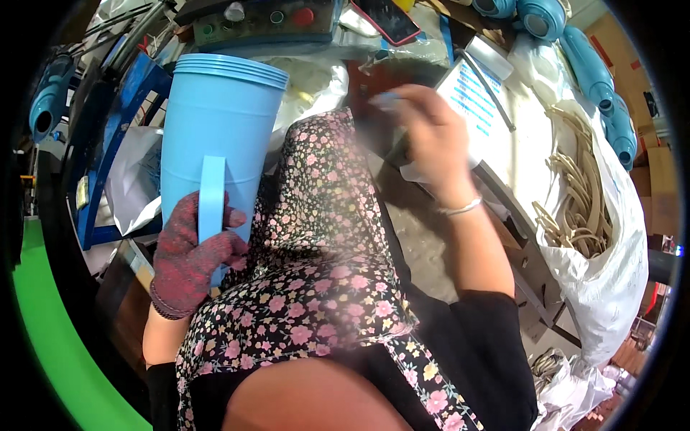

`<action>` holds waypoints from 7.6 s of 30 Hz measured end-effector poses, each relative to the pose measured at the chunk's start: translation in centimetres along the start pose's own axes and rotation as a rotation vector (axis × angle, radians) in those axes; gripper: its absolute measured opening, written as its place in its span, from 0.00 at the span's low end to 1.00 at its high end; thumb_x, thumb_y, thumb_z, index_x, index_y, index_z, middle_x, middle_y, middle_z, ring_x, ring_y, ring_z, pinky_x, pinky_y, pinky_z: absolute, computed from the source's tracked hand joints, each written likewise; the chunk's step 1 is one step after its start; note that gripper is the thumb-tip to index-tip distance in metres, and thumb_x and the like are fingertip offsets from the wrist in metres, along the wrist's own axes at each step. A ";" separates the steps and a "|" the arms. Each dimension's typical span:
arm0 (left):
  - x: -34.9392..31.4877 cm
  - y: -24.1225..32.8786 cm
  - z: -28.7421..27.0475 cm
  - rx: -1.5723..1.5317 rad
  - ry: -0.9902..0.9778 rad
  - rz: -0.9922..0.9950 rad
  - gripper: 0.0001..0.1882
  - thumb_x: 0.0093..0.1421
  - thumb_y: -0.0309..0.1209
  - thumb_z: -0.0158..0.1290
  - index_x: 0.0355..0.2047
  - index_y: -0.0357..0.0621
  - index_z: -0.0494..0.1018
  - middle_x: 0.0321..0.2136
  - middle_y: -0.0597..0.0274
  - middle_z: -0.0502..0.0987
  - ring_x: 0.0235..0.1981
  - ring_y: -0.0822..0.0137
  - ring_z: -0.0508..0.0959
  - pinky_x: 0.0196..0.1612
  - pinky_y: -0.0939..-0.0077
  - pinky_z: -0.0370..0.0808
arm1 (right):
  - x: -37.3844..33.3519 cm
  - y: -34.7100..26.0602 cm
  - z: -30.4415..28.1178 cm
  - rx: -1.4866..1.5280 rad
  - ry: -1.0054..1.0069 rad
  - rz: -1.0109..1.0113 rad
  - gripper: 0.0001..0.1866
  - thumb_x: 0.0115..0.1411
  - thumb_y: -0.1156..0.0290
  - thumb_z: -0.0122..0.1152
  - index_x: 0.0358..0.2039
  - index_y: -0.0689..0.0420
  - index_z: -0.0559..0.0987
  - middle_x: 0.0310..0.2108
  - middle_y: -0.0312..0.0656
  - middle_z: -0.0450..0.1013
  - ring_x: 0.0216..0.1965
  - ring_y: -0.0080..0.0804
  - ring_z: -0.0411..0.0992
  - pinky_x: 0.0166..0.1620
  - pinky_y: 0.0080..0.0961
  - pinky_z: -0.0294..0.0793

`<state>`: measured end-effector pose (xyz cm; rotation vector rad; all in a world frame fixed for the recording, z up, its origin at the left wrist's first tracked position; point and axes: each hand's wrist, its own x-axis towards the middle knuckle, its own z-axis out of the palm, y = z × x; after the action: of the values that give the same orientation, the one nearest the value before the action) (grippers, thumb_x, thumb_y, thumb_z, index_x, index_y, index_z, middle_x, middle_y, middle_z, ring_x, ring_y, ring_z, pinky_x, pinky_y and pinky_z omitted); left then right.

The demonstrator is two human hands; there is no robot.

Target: The person inserts glass liners into blue plastic flask housings and secures them with white rings and screw-on bases using their hands.

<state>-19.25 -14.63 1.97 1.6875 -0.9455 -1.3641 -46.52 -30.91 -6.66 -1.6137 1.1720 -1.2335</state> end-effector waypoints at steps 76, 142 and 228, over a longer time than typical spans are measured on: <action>-4.2 -7.6 -23.0 0.601 0.269 0.248 0.23 0.30 0.35 0.64 0.31 0.39 0.77 0.29 0.59 0.76 0.32 0.65 0.78 0.37 0.71 0.75 | 4.5 -14.8 17.2 -0.632 -1.143 -1.094 0.10 0.58 0.68 0.56 0.40 0.50 0.79 0.22 0.42 0.73 0.25 0.40 0.75 0.30 0.38 0.73; 0.6 4.6 -4.4 0.741 0.041 1.193 0.44 0.37 0.38 0.72 0.54 0.44 0.64 0.50 0.49 0.72 0.52 0.49 0.72 0.55 0.53 0.68 | 1.3 -20.3 2.7 0.502 -0.764 0.267 0.19 0.59 0.77 0.51 0.52 0.62 0.70 0.25 0.44 0.74 0.15 0.32 0.73 0.18 0.20 0.75; -17.8 -20.3 -23.8 -0.104 1.657 0.721 0.23 0.69 0.38 0.42 0.57 0.34 0.64 0.55 0.44 0.67 0.54 0.53 0.69 0.57 0.60 0.66 | 15.1 -28.7 55.1 0.545 -0.745 0.556 0.39 0.62 0.37 0.40 0.66 0.49 0.54 0.59 0.52 0.61 0.53 0.48 0.68 0.50 0.50 0.70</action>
<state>3.05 12.70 -5.15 1.4698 -0.3099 0.5516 14.61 -35.05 11.52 -1.0630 0.6458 -0.4476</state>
